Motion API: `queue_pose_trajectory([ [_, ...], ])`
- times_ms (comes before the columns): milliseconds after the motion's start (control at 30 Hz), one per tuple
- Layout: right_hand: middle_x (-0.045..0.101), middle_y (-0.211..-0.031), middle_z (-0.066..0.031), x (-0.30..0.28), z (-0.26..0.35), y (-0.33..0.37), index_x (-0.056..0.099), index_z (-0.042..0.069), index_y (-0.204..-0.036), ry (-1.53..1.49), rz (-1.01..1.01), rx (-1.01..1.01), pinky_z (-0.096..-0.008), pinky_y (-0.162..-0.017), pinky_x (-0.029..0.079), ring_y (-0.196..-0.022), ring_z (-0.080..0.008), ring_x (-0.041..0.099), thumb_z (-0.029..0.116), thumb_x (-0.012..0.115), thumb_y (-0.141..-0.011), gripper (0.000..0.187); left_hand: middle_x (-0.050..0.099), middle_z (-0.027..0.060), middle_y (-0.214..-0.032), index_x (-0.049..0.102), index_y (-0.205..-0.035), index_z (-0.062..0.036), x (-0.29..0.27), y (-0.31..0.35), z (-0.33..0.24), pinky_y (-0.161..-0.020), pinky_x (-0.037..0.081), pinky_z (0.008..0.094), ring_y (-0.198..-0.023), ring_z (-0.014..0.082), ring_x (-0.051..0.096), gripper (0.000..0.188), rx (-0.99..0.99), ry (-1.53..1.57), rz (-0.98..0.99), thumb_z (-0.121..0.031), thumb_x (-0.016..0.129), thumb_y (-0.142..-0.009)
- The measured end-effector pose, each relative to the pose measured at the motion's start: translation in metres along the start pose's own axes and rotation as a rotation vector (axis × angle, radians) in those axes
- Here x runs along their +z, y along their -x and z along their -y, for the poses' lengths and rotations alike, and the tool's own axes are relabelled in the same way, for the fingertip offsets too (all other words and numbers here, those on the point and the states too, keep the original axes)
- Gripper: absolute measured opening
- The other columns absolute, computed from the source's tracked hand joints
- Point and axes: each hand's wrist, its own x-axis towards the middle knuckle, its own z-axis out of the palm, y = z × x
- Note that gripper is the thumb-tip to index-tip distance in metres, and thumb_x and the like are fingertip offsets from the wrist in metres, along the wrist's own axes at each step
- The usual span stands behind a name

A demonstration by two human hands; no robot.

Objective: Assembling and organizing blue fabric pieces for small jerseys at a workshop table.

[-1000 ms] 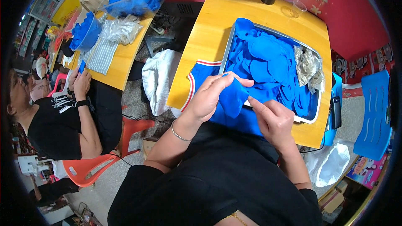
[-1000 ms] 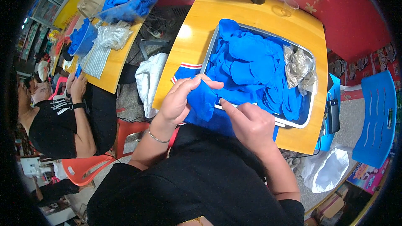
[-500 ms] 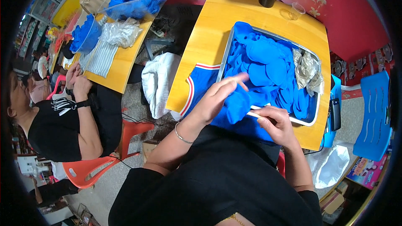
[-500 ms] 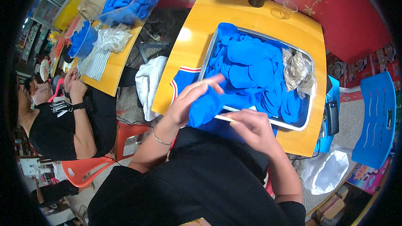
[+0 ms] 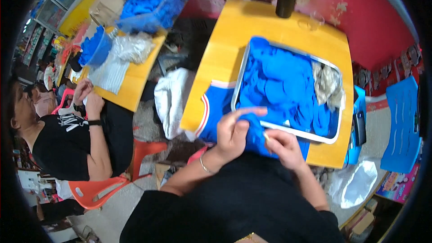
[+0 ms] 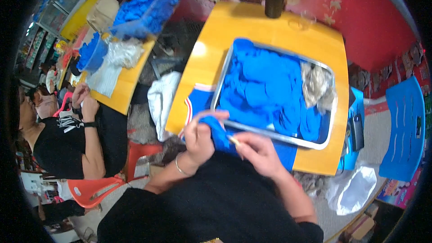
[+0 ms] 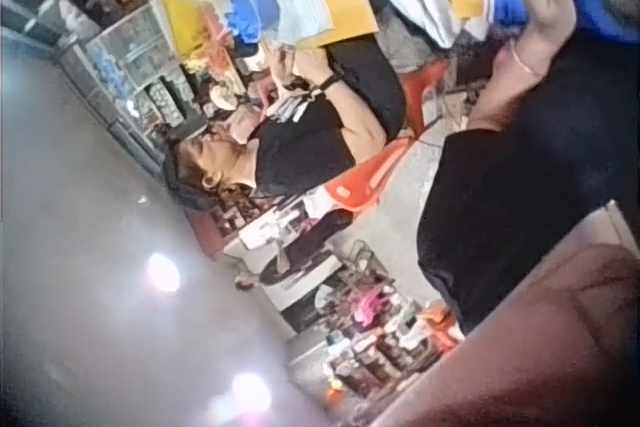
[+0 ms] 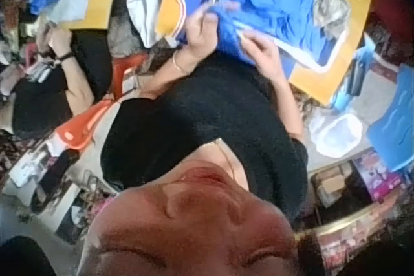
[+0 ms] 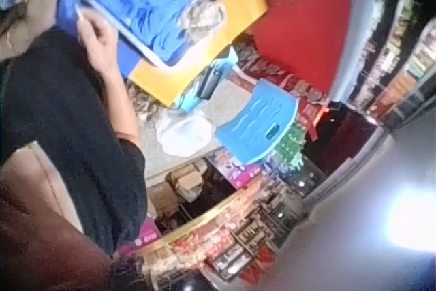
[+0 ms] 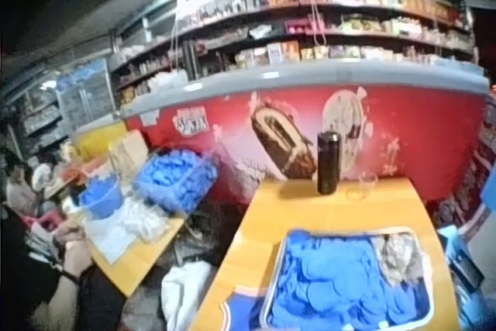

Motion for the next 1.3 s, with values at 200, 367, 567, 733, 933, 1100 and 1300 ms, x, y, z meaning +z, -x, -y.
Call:
queue_pose_trajectory([
  [200,0.057,-0.075,-0.0022,0.0,-0.011,0.0,0.062,0.001,-0.103,-0.098,-0.028,-0.07,-0.0223,-0.053,0.038,-0.061,-0.008,0.049,0.011,0.055,-0.088,0.02,0.065,0.0152,-0.103,0.061,-0.106,0.0044,-0.005,-0.006,-0.003,-0.076,0.048,0.0256,-0.089,0.0182,0.064,0.041,-0.005,0.026,0.025,-0.033,0.047,-0.094],
  [367,0.058,-0.065,-0.0072,-0.001,0.023,-0.013,0.068,0.005,-0.099,0.697,-0.173,-0.349,-0.0259,-0.049,0.037,-0.053,-0.0152,0.051,0.005,0.058,-0.08,0.02,0.066,0.0139,-0.103,0.062,-0.105,0.0033,-0.025,-0.017,-0.01,-0.075,0.049,0.0248,-0.089,0.0171,0.065,0.03,0.01,-0.031,0.153,-0.021,0.059,-0.088],
  [567,0.058,-0.068,-0.0062,0.007,0.009,-0.023,0.066,0.003,-0.101,0.334,-0.136,-0.256,-0.0253,-0.049,0.037,-0.055,-0.0119,0.05,0.006,0.058,-0.082,0.02,0.066,0.0145,-0.1,0.062,-0.103,0.0066,-0.022,-0.019,-0.003,-0.076,0.049,0.0254,-0.087,0.0147,0.062,0.039,-0.125,0.192,0.172,-0.028,0.063,-0.086],
  [733,0.057,-0.073,-0.0019,0.008,0.009,-0.02,0.063,0.0,-0.104,-0.003,-0.024,-0.091,-0.0227,-0.054,0.039,-0.061,-0.0076,0.05,0.013,0.054,-0.089,0.022,0.066,0.0119,-0.101,0.062,-0.105,0.0045,-0.022,-0.019,-0.004,-0.069,0.046,0.0207,-0.078,0.0078,0.058,0.037,-0.155,0.229,0.177,-0.028,0.062,-0.086],
  [933,0.059,-0.073,-0.005,0.004,0.012,-0.024,0.064,0.0,-0.102,0.288,-0.118,-0.232,-0.0235,-0.052,0.039,-0.06,-0.0095,0.051,0.011,0.057,-0.087,0.02,0.065,0.0113,-0.104,0.062,-0.109,0.001,-0.027,-0.019,0.004,-0.072,0.049,0.0237,-0.083,0.0129,0.063,0.032,-0.069,0.187,0.163,-0.023,0.061,-0.087],
  [1100,0.062,-0.072,-0.0081,0.01,0.018,-0.023,0.066,0.002,-0.099,0.601,-0.196,-0.287,-0.0243,-0.052,0.039,-0.058,-0.0126,0.053,0.005,0.06,-0.082,0.018,0.065,0.0124,-0.103,0.061,-0.106,0.0047,-0.025,-0.022,-0.001,-0.075,0.047,0.0227,-0.085,0.0099,0.06,0.034,-0.13,0.156,0.148,-0.023,0.062,-0.087],
  [1300,0.06,-0.07,-0.0067,0.012,0.016,-0.021,0.064,0.001,-0.097,0.358,-0.176,-0.206,-0.0244,-0.053,0.04,-0.061,-0.0108,0.054,0.009,0.057,-0.086,0.015,0.065,0.0114,-0.103,0.059,-0.109,0.0059,-0.025,-0.023,-0.002,-0.076,0.047,0.0232,-0.086,0.0107,0.06,0.032,-0.196,0.156,0.206,-0.019,0.06,-0.088],
])
